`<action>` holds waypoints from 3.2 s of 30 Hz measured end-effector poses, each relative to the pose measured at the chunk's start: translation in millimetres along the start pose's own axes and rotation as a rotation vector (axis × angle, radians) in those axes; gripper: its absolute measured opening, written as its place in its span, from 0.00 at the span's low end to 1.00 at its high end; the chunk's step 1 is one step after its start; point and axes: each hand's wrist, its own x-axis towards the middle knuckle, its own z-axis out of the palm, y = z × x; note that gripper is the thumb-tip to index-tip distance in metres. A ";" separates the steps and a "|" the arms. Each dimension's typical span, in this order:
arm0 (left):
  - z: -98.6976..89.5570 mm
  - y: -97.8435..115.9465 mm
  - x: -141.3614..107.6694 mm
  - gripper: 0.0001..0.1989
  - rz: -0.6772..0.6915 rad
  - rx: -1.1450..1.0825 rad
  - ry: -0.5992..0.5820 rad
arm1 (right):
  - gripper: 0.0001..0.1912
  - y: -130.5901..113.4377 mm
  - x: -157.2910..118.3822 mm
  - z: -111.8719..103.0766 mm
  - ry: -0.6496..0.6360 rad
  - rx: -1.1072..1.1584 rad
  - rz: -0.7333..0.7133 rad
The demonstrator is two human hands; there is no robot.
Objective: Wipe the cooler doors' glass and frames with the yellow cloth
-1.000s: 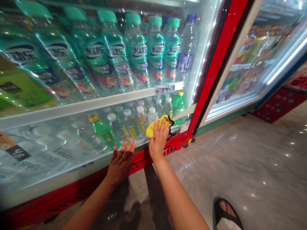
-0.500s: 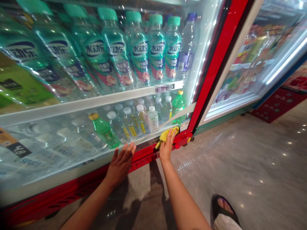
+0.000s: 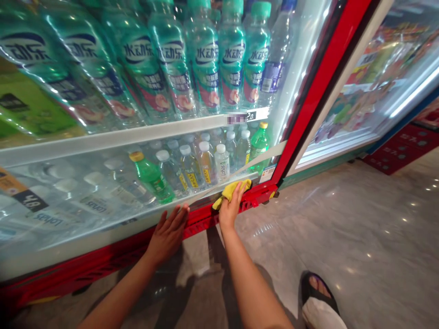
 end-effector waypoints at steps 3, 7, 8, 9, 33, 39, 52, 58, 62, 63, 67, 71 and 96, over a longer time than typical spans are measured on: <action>0.9 0.2 -11.3 0.32 -0.027 0.004 -0.013 | 0.44 -17.4 -44.7 12.4 -0.137 0.029 -0.068; -1.1 -0.6 -30.8 0.34 -0.076 0.009 -0.039 | 0.44 -22.6 -50.4 9.3 -0.182 0.024 -0.122; -2.5 -1.8 -36.0 0.34 -0.087 0.012 -0.043 | 0.45 -21.4 -42.4 6.9 -0.141 0.019 -0.106; -4.0 -3.4 -41.2 0.34 -0.094 0.014 -0.046 | 0.45 -20.3 -33.9 5.4 -0.083 0.015 -0.079; -44.9 -38.4 -75.9 0.35 -0.178 0.077 0.000 | 0.52 -57.0 -42.1 3.6 -0.264 -0.103 -0.568; -56.3 -48.7 -70.4 0.35 -0.171 0.106 0.045 | 0.51 -87.6 9.9 -4.0 -0.062 -0.084 -0.462; -65.1 -56.9 -72.5 0.38 -0.209 0.034 0.125 | 0.54 -133.2 23.0 -9.2 -0.066 -0.174 -0.657; -67.4 -57.7 -79.7 0.37 -0.254 0.105 0.132 | 0.44 -117.3 -24.8 7.6 -0.310 -0.277 -0.984; -76.3 -61.3 -91.5 0.37 -0.287 0.140 0.087 | 0.47 -94.7 -12.2 -5.2 -0.289 -0.281 -0.999; -77.6 -62.4 -94.0 0.38 -0.293 0.148 0.082 | 0.49 -100.3 -8.3 -5.1 -0.238 -0.270 -0.948; -78.2 -64.0 -99.0 0.39 -0.304 0.218 0.037 | 0.53 -139.7 -21.0 15.4 -0.147 -0.265 -0.828; -78.3 -63.1 -102.9 0.39 -0.316 0.245 -0.014 | 0.43 -132.8 -51.2 26.5 -0.240 -0.315 -1.022; -79.6 -61.9 -128.0 0.38 -0.374 0.157 -0.016 | 0.34 -160.2 -74.6 39.7 -0.206 -0.290 -0.998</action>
